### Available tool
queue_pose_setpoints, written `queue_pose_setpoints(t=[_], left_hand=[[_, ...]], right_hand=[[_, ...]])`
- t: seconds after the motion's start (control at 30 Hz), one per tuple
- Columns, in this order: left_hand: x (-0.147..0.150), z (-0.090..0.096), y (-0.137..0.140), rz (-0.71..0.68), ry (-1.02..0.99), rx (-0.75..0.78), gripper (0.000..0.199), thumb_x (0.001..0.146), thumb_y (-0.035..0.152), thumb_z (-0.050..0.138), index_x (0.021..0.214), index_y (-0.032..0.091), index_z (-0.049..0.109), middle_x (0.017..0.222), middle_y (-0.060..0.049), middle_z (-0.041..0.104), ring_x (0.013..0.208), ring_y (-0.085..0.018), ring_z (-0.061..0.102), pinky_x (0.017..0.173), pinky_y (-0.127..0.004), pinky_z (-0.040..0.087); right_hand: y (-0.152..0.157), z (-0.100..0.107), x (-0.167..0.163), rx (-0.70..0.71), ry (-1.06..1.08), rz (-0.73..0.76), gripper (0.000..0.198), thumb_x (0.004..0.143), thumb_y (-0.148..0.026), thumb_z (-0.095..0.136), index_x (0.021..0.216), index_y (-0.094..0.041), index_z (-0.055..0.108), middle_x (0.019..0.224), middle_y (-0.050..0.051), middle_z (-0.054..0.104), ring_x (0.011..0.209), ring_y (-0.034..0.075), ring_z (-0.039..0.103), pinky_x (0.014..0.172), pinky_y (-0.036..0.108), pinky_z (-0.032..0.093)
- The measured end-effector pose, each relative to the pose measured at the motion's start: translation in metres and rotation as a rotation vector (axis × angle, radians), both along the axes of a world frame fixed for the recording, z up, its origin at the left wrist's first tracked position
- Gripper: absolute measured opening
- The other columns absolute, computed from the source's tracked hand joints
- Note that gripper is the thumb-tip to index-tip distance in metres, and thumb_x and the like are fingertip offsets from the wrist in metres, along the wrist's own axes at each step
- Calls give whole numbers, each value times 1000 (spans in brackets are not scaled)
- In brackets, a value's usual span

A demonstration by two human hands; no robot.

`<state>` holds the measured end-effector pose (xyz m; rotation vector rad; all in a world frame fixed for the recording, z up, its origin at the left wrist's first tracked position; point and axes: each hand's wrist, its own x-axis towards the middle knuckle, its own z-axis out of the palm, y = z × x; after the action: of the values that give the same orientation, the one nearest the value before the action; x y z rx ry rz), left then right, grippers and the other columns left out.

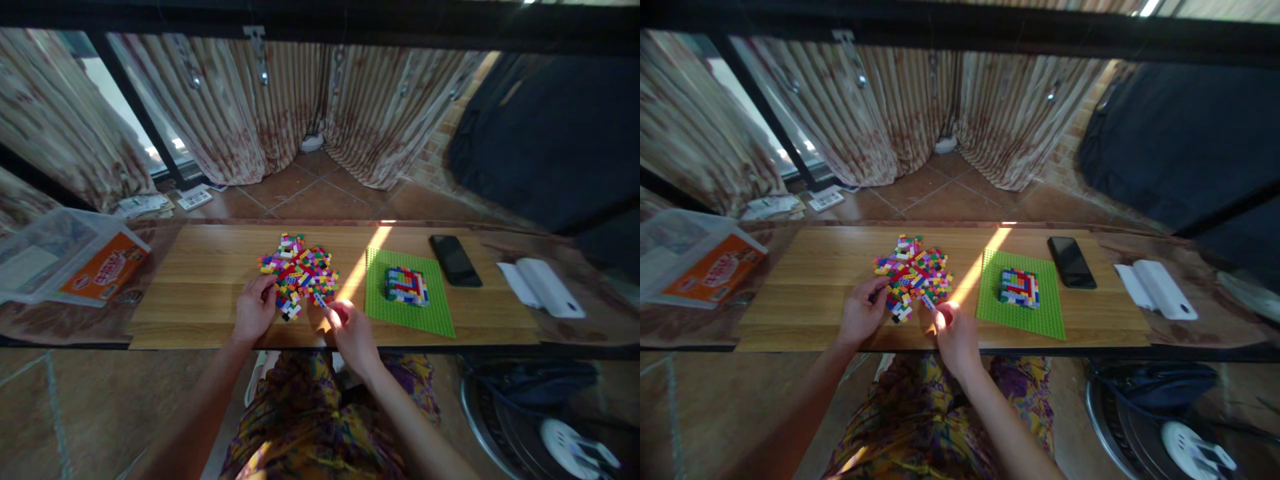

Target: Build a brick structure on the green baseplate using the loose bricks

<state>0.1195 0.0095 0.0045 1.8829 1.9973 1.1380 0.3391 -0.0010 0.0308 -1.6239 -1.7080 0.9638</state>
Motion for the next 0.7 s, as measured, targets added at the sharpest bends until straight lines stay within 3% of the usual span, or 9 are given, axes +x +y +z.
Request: queue_pose_setpoints(t=[0.1,0.37,0.53,0.7], left_hand=[[0,0,0,-8,-12,-9,26,85,24,50,106,20,64,101,-6,70,96,-20,64,89,-34,51],[-1,-1,0,3,-12,-22,25,86,26,50,105,20,65,102,-6,70,96,-21,65,90,-36,51],[-2,-1,1,0,-11,-14,26,86,27,50,105,19,65,102,-7,71,97,-21,64,90,-35,50],[-1,0,1,9,-6,-18,26,86,27,50,105,20,65,101,-6,71,96,-20,65,90,-35,50]], right_hand=[[4,5,3,-109,222,-52,25,84,-41,57,80,-18,66,69,0,66,62,15,58,57,25,39],[-3,-6,30,-100,572,-183,28,67,-44,73,73,-18,64,68,0,64,63,14,56,57,25,42],[-6,-11,71,-54,565,-358,36,62,-46,78,80,-18,66,75,3,68,69,17,61,64,29,48],[-6,-18,112,62,406,-461,44,70,-48,71,102,-18,69,97,8,71,88,22,64,81,37,49]])
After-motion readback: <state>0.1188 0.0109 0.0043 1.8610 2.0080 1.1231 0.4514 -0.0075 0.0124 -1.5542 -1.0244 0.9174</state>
